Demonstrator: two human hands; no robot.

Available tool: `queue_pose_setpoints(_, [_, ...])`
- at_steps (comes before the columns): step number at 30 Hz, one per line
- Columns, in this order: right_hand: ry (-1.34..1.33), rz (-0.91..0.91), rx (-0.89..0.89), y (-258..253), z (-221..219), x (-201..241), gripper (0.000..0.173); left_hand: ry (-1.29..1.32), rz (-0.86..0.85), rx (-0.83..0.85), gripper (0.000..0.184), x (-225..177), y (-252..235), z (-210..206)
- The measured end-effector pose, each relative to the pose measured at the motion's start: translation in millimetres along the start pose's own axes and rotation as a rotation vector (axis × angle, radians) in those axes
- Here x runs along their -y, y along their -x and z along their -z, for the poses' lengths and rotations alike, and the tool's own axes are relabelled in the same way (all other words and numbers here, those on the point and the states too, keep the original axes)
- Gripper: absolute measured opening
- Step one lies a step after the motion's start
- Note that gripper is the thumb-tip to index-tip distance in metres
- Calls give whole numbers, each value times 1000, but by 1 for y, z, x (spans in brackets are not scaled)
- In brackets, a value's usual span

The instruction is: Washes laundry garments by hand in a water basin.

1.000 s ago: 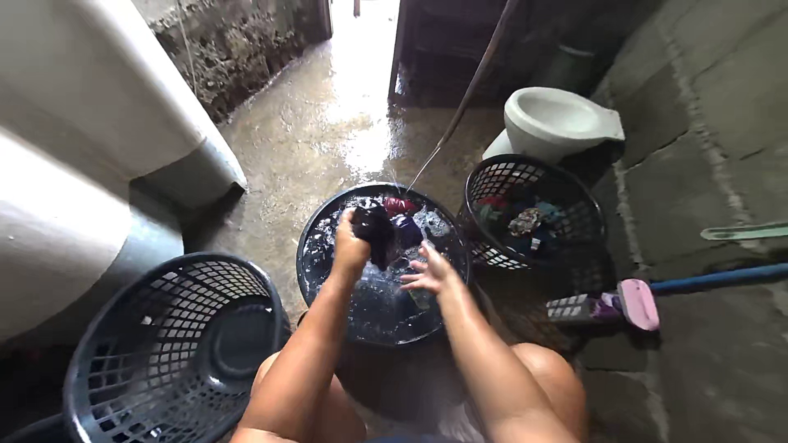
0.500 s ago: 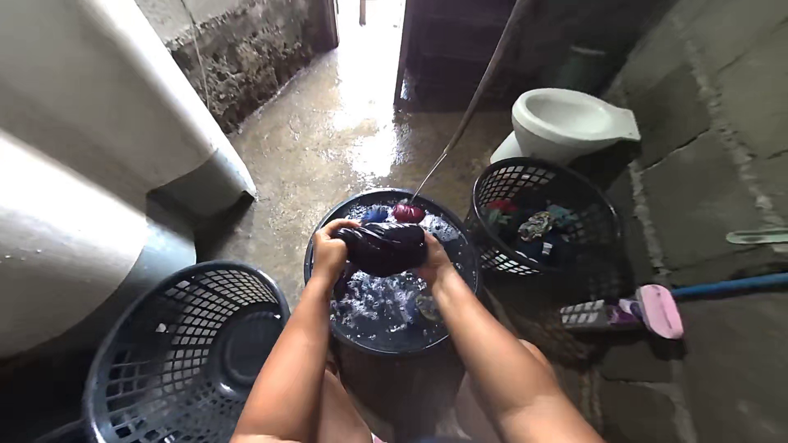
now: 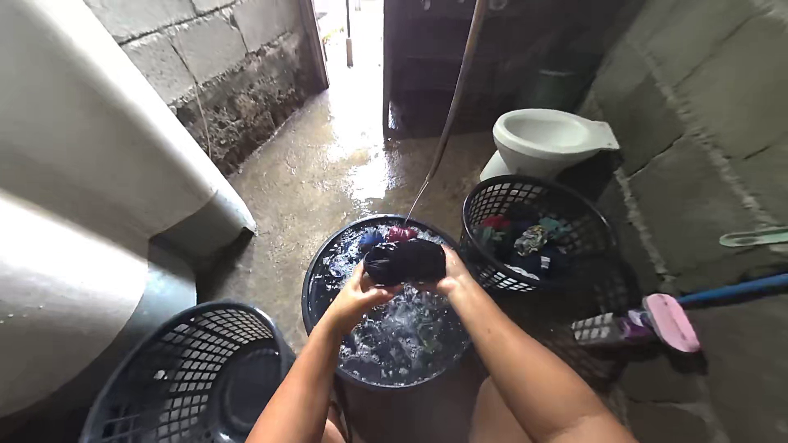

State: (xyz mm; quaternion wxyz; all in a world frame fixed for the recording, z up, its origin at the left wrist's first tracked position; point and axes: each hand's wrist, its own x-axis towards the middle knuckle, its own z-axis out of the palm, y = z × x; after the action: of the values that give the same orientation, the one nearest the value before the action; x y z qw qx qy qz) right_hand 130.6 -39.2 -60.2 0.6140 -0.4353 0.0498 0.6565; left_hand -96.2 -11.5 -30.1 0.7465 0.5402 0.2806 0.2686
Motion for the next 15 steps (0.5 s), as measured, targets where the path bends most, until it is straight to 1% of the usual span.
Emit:
queue_pose_setpoints(1, [54, -41, 6, -1, 3, 4, 63, -142, -51, -12, 89, -1, 0, -4])
queue_pose_setpoints(2, [85, -64, 28, -1, 4, 6, 66, -277, -101, -43, 85, -1, 1, -7])
queue_pose_setpoints(3, [92, -72, 61, 0, 4, 6, 66, -406, -155, -83, 82, -1, 0, -9])
queue_pose_setpoints(4, [88, -67, 109, 2, 3, 5, 63, -541, -223, -136, 85, -1, -1, -9])
queue_pose_setpoints(6, [55, -33, 234, 1, 1, -1, 59, -745, -446, -207, 99, 5, -7, -2])
queue_pose_setpoints(7, [44, -7, 287, 1, -1, -6, 58, -784, -598, -189, 103, 9, -11, 2])
queue_pose_setpoints(8, [36, 17, 313, 2, -3, -11, 56, -804, -746, -142, 99, 10, -15, 5])
queue_pose_setpoints(9, [27, 38, 325, 3, -7, -15, 54, -822, -863, -83, 87, 8, -19, 5])
queue_pose_setpoints(11, [-4, 72, 338, 3, -12, -21, 52, -853, -1020, 25, 54, 2, -23, 0])
queue_pose_setpoints(12, [-24, 87, 348, 2, -13, -22, 52, -862, -1067, 53, 43, -1, -23, -2])
queue_pose_setpoints(13, [-38, 100, 348, 2, -16, -22, 52, -830, -1092, 52, 39, -4, -23, -4])
queue_pose_setpoints(15, [-44, 136, 306, 3, -21, -21, 50, -660, -1076, -63, 38, -4, -23, -6])
